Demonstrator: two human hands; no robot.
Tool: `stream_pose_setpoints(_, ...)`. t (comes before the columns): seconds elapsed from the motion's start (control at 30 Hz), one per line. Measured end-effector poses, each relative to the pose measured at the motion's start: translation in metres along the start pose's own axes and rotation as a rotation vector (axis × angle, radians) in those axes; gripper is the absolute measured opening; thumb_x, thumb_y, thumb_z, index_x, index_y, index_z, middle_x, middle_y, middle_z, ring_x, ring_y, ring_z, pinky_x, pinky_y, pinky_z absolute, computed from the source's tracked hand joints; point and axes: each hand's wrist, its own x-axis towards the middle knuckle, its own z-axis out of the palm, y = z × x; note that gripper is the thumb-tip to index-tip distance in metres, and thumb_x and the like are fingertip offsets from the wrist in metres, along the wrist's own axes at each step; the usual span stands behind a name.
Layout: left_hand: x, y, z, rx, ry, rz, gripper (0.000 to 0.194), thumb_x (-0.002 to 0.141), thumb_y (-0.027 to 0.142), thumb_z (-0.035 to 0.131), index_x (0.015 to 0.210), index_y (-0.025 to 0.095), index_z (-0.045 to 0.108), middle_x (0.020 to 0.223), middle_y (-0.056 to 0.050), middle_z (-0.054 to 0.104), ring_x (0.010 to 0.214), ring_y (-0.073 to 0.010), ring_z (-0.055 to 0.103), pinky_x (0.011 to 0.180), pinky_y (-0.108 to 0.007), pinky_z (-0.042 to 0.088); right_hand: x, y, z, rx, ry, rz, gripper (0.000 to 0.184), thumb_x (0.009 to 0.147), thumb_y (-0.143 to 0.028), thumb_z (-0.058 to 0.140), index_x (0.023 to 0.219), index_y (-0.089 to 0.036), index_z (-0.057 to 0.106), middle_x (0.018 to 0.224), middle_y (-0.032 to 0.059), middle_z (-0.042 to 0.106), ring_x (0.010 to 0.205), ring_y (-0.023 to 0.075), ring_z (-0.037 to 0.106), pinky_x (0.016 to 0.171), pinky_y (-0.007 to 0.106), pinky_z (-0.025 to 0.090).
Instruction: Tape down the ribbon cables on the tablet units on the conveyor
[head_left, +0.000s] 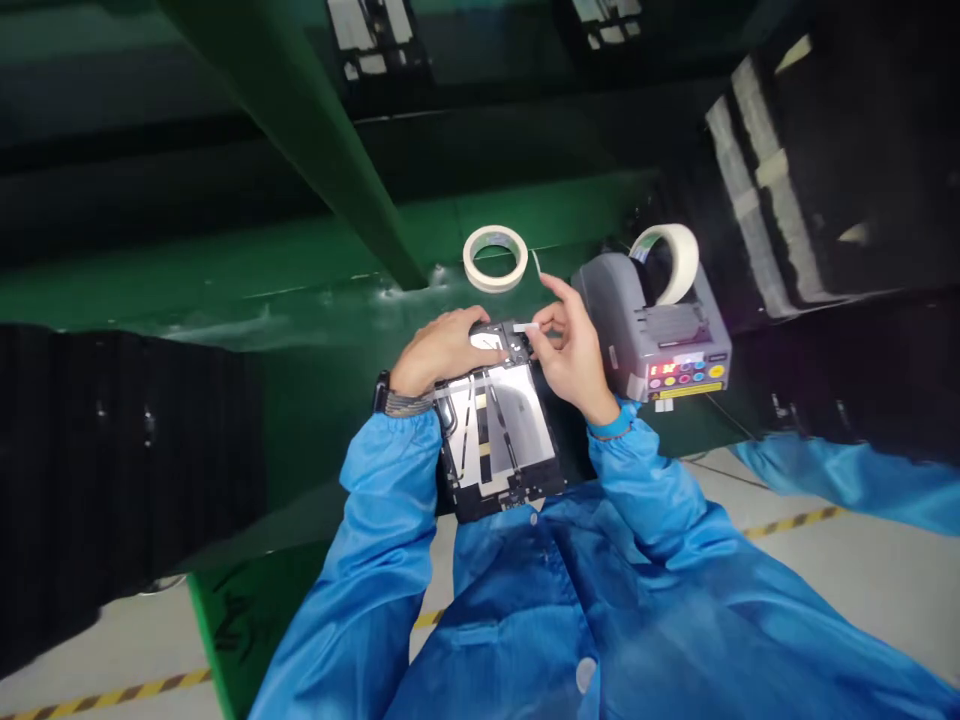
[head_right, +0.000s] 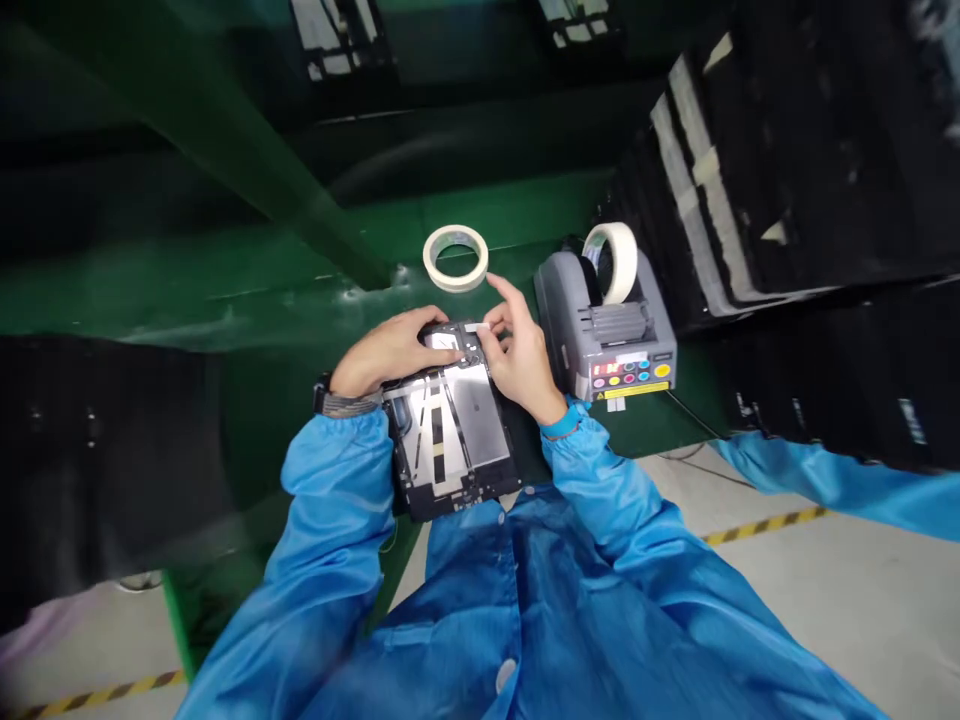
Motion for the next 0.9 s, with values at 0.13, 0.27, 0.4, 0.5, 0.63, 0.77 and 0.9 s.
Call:
stream_pose_setpoints(0.13,0.016,-0.016,0.007,0.029,0.03,-0.058,0.056,0.079,0.058,0.081,0.126,0.03,0.067,0.106,0.0,0.068,0.109,-0.0261,0.07,0.088,-0.032,0.054,0.005,0.008,-0.001,-0.073,-0.055,-0.161,0.073,0.102,-0.053,0.063,0.166,-0.036,0.032,0.114,0.0044,0.062,0.085,0.0177,0.064,0.071,0.031,0.065)
stream_pose_setpoints(0.27,0.017,-0.001,-0.01,0.011,-0.05,-0.03,0.058,0.076,0.058,0.084,0.123,0.029,0.068,0.098,0.002,0.066,0.103,-0.0246,0.072,0.084,-0.031,0.054,0.014,0.018,0.002,-0.2,-0.113,-0.247,0.086,0.099,-0.051,0.069,0.169,-0.028,0.027,0.11,0.0049,0.057,0.081,0.0164,0.06,0.082,0.038,0.065)
stream_pose_setpoints(0.4,0.012,0.013,-0.02,0.044,-0.016,-0.067,0.055,0.076,0.059,0.083,0.118,0.026,0.07,0.092,0.002,0.066,0.098,-0.0241,0.073,0.083,-0.031,0.054,0.019,0.024,0.004,-0.277,-0.155,-0.259,0.09,0.1,-0.049,0.069,0.171,-0.023,0.021,0.108,0.0036,0.056,0.079,0.0129,0.06,0.087,0.041,0.064)
stream_pose_setpoints(0.5,0.008,0.018,-0.022,0.067,0.043,-0.101,0.056,0.074,0.06,0.085,0.116,0.026,0.071,0.088,0.001,0.066,0.096,-0.0247,0.074,0.084,-0.033,0.055,0.021,0.025,0.0,-0.238,-0.092,-0.252,0.089,0.1,-0.048,0.069,0.171,-0.024,0.021,0.107,0.0029,0.059,0.086,0.016,0.066,0.094,0.043,0.063)
stream_pose_setpoints(0.63,-0.001,0.03,-0.027,0.028,-0.024,-0.039,0.055,0.075,0.061,0.085,0.116,0.027,0.073,0.087,0.001,0.069,0.089,-0.0232,0.074,0.082,-0.033,0.055,0.021,0.024,-0.01,-0.089,-0.091,-0.24,0.081,0.101,-0.042,0.068,0.169,-0.025,0.028,0.112,0.0037,0.065,0.098,0.0205,0.07,0.095,0.046,0.064)
stream_pose_setpoints(0.77,-0.011,0.038,-0.032,-0.035,-0.087,0.001,0.048,0.079,0.057,0.08,0.117,0.028,0.073,0.085,0.0,0.07,0.081,-0.0224,0.073,0.073,-0.032,0.052,0.023,0.013,-0.013,-0.092,-0.281,-0.173,0.073,0.096,-0.024,0.068,0.163,-0.02,0.039,0.108,0.0033,0.069,0.085,0.0154,0.068,0.085,0.037,0.064)
stream_pose_setpoints(0.9,-0.013,0.036,-0.035,-0.088,-0.111,0.045,0.051,0.074,0.058,0.083,0.114,0.028,0.073,0.085,-0.002,0.072,0.076,-0.0237,0.07,0.067,-0.033,0.047,0.029,-0.003,-0.011,-0.199,-0.427,-0.012,0.087,0.085,-0.011,0.071,0.165,-0.02,0.036,0.1,0.0036,0.072,0.075,0.0154,0.063,0.075,0.031,0.063)
